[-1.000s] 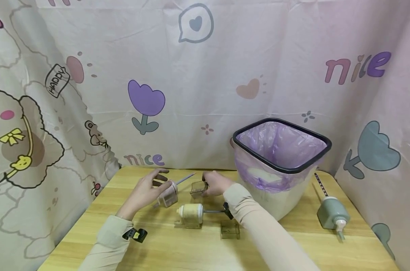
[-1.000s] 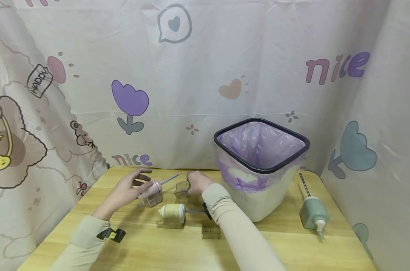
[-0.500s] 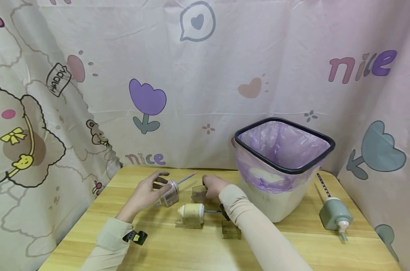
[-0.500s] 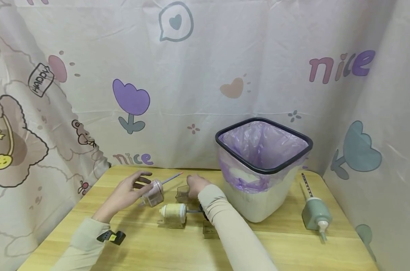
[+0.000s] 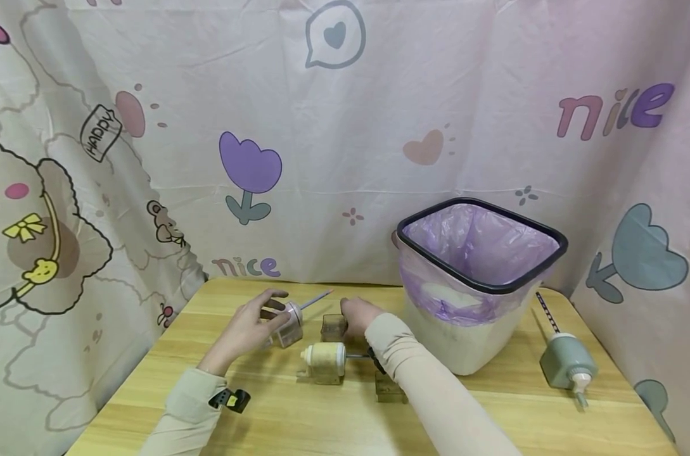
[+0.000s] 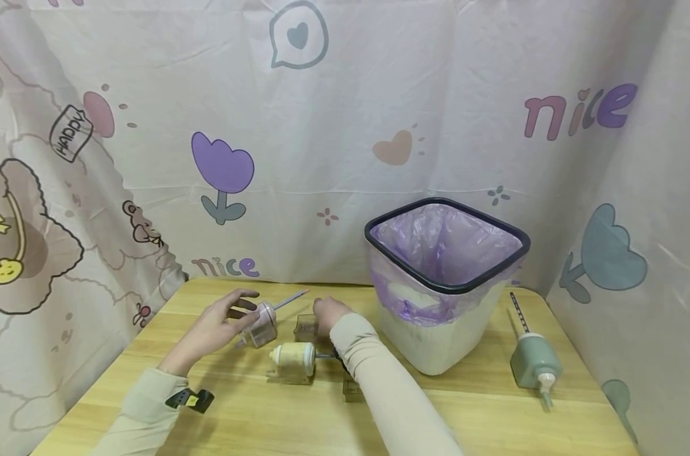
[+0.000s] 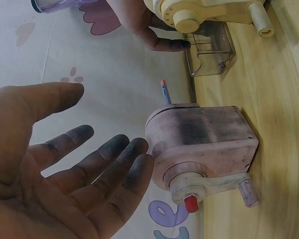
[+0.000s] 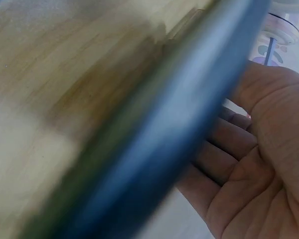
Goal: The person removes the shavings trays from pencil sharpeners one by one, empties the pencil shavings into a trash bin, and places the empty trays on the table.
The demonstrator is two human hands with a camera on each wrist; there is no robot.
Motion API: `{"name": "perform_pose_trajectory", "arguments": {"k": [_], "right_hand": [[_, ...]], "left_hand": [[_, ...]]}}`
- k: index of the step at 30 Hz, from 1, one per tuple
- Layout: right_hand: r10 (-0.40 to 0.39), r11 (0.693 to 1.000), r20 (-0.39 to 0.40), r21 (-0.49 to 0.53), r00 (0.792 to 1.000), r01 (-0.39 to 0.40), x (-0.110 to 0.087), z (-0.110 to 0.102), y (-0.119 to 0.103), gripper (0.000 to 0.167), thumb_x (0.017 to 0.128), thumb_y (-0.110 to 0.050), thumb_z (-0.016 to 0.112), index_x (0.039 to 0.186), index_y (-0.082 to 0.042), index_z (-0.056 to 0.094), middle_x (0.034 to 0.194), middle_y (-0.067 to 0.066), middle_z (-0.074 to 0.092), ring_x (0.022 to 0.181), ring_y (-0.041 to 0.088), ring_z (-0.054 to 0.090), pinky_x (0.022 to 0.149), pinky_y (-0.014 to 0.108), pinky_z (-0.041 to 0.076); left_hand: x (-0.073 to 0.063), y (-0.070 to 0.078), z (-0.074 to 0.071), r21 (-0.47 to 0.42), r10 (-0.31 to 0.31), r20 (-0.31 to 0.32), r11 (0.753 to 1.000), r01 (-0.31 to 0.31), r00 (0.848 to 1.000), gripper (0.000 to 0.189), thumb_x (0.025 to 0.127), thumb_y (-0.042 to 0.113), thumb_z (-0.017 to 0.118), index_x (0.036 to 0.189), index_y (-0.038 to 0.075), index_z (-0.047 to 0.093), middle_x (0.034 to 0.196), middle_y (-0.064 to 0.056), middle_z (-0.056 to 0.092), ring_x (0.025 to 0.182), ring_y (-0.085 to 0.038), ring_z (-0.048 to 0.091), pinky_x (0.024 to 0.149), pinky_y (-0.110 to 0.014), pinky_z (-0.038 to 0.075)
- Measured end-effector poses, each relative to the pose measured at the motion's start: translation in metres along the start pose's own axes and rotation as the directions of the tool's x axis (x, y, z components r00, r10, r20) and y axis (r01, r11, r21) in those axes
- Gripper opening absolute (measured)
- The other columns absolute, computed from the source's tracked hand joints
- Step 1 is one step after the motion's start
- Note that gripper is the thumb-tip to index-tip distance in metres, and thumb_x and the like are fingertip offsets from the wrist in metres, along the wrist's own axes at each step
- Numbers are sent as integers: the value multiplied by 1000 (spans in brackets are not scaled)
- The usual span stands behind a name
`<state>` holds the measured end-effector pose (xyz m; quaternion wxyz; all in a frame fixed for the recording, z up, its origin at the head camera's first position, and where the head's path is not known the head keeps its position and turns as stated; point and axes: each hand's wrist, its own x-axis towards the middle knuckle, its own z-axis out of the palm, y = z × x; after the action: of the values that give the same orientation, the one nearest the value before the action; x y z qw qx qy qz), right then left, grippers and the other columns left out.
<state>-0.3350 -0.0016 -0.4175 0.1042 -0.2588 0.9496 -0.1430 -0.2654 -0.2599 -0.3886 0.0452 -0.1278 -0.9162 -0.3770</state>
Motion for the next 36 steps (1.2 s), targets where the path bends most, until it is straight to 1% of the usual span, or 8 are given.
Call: {"name": "perform_pose_trajectory", "arguments": {"k": [5,11,13,18,21,24,27,36], "right_hand": [[7,1000,-13,-8,1000,-7,0,-2,0,59,85,-17,93,133,-1,62,99,7,71,96,25,73,84,37,63],[3,1000,-44,-11,999,-4,-6,-6,-2,75,84,-18,94,146,1,55,118,13,75,112,30,73,98,42,63],[2,1000,-56,-26,998,-3,-9,-8,-4,77,84,-19,94,148,0,55,122,14,75,114,31,73,99,42,63],[-27,996,-79,-88,997,20,-16,-16,-8,57,91,-10,85,141,0,59,111,13,76,99,27,76,87,39,65],[-57,993,-98,-108,994,46,-19,-20,-9,49,92,-7,83,136,-1,62,111,15,77,97,28,76,86,39,65],[-71,993,-121,-100,990,59,-22,-25,-9,52,89,-12,88,134,-2,64,120,18,77,105,31,77,94,42,64],[-79,994,-135,-90,988,67,-25,-31,-7,55,90,-17,88,137,-2,65,129,18,75,113,34,75,99,44,63],[-79,996,-145,-50,986,73,-45,-47,-1,61,94,-26,85,145,-3,60,134,21,72,121,38,72,107,48,59]], "left_hand": [[1,2,-1,-7,11,4,1000,-11,1000,48,104,25,72,148,11,58,136,-21,70,113,-35,74,95,-49,65],[3,2,-1,8,26,4,1000,-26,1000,48,103,25,73,147,11,59,133,-21,73,113,-36,75,97,-51,64],[3,2,-1,9,24,6,1000,-24,1000,48,103,24,73,147,12,59,133,-20,73,113,-36,75,98,-52,64],[3,3,0,-5,23,7,1000,-23,1000,46,103,22,72,146,12,59,131,-19,73,112,-36,75,99,-53,63],[3,4,0,-10,10,6,1000,-10,1000,47,103,26,74,146,13,61,127,-14,75,111,-34,75,99,-52,63],[3,6,1,-12,6,10,1000,-6,1000,48,102,29,75,145,13,61,124,-12,77,110,-31,76,100,-51,63],[3,9,1,-15,5,9,1000,-5,1000,48,102,29,75,145,13,62,122,-11,78,108,-29,76,99,-50,63],[1,15,4,-25,4,16,1000,-4,1000,46,102,24,75,145,14,62,120,-7,78,108,-27,76,98,-49,63]]}}
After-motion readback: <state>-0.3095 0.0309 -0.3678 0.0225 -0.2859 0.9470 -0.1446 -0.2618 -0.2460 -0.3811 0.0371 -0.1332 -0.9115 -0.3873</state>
